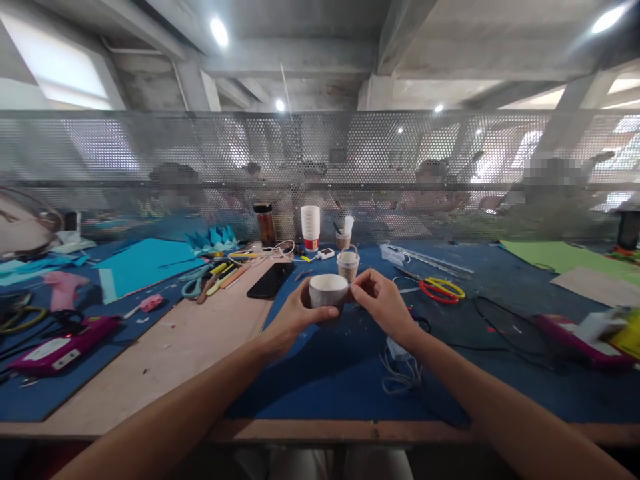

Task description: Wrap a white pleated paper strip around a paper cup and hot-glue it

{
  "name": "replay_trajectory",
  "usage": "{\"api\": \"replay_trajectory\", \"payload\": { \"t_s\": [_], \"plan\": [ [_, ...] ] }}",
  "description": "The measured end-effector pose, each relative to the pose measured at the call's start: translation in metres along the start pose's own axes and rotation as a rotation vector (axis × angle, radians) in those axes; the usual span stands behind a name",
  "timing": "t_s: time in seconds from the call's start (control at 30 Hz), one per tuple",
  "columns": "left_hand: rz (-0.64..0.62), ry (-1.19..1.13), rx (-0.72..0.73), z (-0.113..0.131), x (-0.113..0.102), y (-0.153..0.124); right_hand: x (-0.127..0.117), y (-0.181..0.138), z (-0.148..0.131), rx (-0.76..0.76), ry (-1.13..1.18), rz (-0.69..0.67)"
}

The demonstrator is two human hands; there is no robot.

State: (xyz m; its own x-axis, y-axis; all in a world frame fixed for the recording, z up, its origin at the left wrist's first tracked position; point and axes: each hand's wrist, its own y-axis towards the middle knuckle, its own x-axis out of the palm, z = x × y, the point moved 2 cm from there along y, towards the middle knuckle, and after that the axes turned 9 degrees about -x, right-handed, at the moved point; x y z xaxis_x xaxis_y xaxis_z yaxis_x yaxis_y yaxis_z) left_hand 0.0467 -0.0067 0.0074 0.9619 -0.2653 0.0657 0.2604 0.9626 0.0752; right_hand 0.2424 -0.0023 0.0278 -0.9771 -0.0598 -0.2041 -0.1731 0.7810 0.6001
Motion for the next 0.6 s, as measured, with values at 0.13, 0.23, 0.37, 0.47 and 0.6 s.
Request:
{"api": "replay_trajectory", "payload": {
  "t_s": [0.13,0.23,0.37,0.47,0.6],
  "plan": [
    [0.008,0.001,0.022,-0.0001,0.0026,-0.0014,0.0011,-0.0001,0.0008,-0.014,-0.018,-0.007],
    [0.029,0.006,0.03,-0.0001,0.0042,-0.003,0.0029,-0.0009,0.0017,-0.029,-0.018,-0.026],
    [0.07,0.031,0.042,0.0002,0.0053,-0.0044,0.0052,-0.0019,0.0023,-0.042,-0.026,-0.054],
    [0.093,0.056,0.055,0.0009,0.0052,-0.0052,0.0061,-0.002,0.0014,-0.045,-0.023,-0.069],
    [0.098,0.07,0.059,0.0015,0.0044,-0.0058,0.0062,-0.0034,0.0002,-0.045,-0.01,-0.085]
  ]
}}
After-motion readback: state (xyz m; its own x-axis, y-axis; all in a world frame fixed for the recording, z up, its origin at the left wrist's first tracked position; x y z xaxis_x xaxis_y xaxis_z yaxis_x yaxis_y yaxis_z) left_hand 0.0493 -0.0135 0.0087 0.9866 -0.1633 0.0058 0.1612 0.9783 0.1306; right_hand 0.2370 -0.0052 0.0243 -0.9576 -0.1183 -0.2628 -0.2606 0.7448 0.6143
